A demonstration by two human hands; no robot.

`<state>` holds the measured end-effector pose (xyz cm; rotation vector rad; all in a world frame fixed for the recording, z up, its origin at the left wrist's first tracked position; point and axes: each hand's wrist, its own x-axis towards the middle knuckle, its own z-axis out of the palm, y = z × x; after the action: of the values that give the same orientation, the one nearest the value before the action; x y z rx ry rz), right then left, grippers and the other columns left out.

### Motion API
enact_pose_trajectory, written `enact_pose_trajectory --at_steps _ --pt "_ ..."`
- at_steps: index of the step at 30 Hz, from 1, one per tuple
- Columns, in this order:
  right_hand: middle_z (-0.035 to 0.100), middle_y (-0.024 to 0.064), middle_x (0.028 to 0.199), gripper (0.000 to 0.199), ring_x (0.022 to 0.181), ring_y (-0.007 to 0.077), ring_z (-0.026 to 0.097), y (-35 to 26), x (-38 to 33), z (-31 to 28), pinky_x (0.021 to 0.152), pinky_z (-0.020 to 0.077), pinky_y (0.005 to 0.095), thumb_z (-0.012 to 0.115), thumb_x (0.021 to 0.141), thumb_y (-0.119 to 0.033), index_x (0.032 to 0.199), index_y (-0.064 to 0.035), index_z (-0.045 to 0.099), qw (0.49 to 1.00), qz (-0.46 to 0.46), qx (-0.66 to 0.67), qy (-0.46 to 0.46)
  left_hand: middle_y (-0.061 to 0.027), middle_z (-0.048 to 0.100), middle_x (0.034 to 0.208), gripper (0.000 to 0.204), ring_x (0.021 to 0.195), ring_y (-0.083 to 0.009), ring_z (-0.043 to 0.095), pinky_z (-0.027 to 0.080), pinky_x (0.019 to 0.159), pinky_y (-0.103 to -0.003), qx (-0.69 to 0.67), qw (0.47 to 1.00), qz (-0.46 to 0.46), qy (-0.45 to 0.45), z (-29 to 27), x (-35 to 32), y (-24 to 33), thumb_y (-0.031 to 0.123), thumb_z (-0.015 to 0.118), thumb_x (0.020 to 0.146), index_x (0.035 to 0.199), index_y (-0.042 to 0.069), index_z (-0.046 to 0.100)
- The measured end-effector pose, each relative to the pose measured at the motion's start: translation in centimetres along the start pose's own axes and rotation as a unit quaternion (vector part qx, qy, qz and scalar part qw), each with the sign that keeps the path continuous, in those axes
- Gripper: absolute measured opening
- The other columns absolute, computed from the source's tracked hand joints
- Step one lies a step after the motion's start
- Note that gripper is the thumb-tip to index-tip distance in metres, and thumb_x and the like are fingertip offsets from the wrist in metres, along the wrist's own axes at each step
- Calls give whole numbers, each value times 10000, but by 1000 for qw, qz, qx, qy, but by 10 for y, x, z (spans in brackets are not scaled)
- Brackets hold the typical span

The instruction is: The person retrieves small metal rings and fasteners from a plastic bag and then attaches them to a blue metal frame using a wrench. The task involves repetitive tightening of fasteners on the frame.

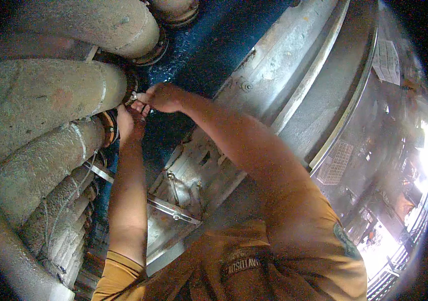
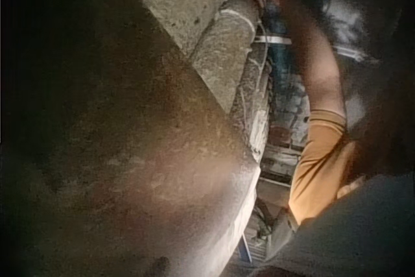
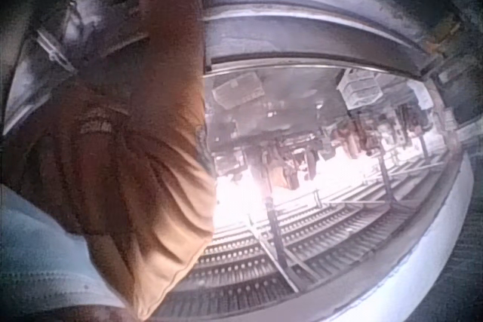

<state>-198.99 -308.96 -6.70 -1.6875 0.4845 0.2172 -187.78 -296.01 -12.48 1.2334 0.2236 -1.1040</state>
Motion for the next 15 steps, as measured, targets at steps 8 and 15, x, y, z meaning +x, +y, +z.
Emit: enact_pose_trajectory --at_steps 8,15 --pt "630 162 751 482 734 312 605 -10 8 -17 697 454 402 391 935 -406 774 -21 633 994 3 -99 -36 -41 569 767 420 718 -177 549 474 750 -365 0 1000 0 -14 -4 4 -5 435 307 984 1038 74 514" --pt "638 188 930 373 878 364 599 37 17 101 790 463 413 328 985 -294 1015 -32 592 954 -20 -87 288 -119 592 818 472 683 -212 565 495 646 -337 -17 999 -28 2 18 -14 5 450 306 982 1063 21 486"
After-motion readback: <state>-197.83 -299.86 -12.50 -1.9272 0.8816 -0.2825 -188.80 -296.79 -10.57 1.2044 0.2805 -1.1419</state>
